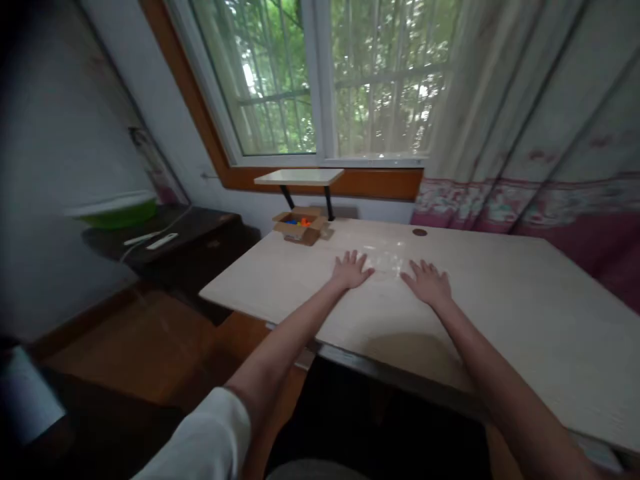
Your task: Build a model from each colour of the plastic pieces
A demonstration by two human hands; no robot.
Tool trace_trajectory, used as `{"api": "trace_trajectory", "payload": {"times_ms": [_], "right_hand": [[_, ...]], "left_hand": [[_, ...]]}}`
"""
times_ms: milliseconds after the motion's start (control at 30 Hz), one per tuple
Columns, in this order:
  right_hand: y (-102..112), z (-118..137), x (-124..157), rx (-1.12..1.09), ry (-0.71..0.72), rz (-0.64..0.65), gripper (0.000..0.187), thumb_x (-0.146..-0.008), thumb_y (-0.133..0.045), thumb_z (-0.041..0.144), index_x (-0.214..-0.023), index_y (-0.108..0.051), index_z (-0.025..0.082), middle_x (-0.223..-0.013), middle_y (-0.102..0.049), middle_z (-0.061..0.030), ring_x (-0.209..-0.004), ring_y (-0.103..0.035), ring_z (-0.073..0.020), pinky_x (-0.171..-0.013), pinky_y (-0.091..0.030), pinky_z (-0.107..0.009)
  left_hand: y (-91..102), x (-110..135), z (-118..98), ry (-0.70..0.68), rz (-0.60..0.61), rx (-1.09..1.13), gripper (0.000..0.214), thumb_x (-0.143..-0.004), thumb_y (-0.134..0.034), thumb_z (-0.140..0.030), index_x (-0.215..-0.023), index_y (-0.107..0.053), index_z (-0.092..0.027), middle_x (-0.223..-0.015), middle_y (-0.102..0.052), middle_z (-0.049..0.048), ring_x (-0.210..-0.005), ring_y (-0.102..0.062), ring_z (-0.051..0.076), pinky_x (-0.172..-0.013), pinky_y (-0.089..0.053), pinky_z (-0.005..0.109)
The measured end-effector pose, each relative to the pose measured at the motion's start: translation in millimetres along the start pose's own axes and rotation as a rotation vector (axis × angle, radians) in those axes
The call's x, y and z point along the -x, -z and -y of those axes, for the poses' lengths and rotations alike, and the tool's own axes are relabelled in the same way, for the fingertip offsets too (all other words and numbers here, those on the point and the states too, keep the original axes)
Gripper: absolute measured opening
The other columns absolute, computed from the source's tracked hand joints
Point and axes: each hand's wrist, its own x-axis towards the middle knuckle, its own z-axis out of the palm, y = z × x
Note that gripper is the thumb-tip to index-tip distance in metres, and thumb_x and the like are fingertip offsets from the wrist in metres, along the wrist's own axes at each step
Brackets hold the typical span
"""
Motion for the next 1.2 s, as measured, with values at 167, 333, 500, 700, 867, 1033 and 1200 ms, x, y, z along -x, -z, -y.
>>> {"api": "trace_trajectory", "payload": {"times_ms": [167,333,500,700,867,1033,1200], "right_hand": [[9,2,1,-0.038,-0.038,0.055,0.067,-0.087,-0.020,0.062,-0.142,-0.025,0.026,-0.150,-0.022,-0.0093,-0.136,-0.022,-0.0290,-0.106,-0.018,-0.052],[8,-1,0,-0.070,-0.030,0.045,0.068,-0.086,-0.021,0.064,-0.142,-0.025,0.026,-0.150,-0.021,-0.0095,-0.136,-0.020,-0.0288,-0.107,-0.015,-0.052],[9,0,-1,-0.065,-0.029,0.052,0.068,-0.086,-0.020,0.064,-0.143,-0.023,0.027,-0.151,-0.019,-0.0102,-0.137,-0.019,-0.0291,-0.107,-0.013,-0.052],[8,1,-2,-0.063,-0.031,0.113,0.071,-0.086,-0.012,0.065,-0.145,-0.015,0.026,-0.152,-0.011,-0.0091,-0.139,-0.011,-0.0283,-0.108,-0.009,-0.051],[9,1,-3,-0.073,-0.030,0.116,0.071,-0.085,-0.012,0.066,-0.145,-0.015,0.026,-0.152,-0.011,-0.0087,-0.139,-0.010,-0.0281,-0.108,-0.008,-0.051],[10,1,-1,-0.071,-0.034,0.120,0.071,-0.085,-0.011,0.066,-0.145,-0.014,0.027,-0.153,-0.010,-0.0081,-0.139,-0.010,-0.0269,-0.109,-0.008,-0.051],[10,0,-2,-0.075,-0.031,0.119,0.071,-0.085,-0.012,0.067,-0.145,-0.014,0.027,-0.153,-0.010,-0.0084,-0.139,-0.010,-0.0270,-0.109,-0.008,-0.051]], "left_hand": [[1.7,-6,-2,0.003,-0.003,-0.050,0.080,-0.079,-0.006,-0.070,-0.144,-0.019,-0.027,-0.152,-0.014,0.0073,-0.138,-0.012,0.032,-0.106,-0.014,0.056],[2.3,-9,-4,0.018,-0.015,-0.098,0.077,-0.080,-0.006,-0.068,-0.144,-0.019,-0.027,-0.152,-0.016,0.0083,-0.137,-0.016,0.032,-0.105,-0.018,0.055],[-0.8,-14,-2,0.003,-0.025,-0.098,0.078,-0.080,-0.005,-0.069,-0.145,-0.018,-0.027,-0.151,-0.017,0.0091,-0.137,-0.017,0.033,-0.104,-0.018,0.056],[-7.4,-18,1,0.007,-0.046,-0.104,0.079,-0.079,-0.003,-0.069,-0.145,-0.019,-0.027,-0.152,-0.016,0.0090,-0.137,-0.016,0.032,-0.104,-0.019,0.055],[-6.8,-18,1,0.006,-0.037,-0.073,0.080,-0.078,-0.004,-0.070,-0.145,-0.018,-0.027,-0.152,-0.014,0.0091,-0.138,-0.013,0.033,-0.105,-0.017,0.056],[-5.8,-17,1,0.011,-0.017,-0.075,0.078,-0.079,-0.005,-0.069,-0.145,-0.017,-0.028,-0.152,-0.013,0.0074,-0.138,-0.012,0.032,-0.105,-0.015,0.057],[-7.8,-19,3,0.002,-0.029,-0.069,0.079,-0.079,-0.005,-0.070,-0.144,-0.019,-0.027,-0.152,-0.013,0.0089,-0.138,-0.013,0.033,-0.105,-0.015,0.058]]}}
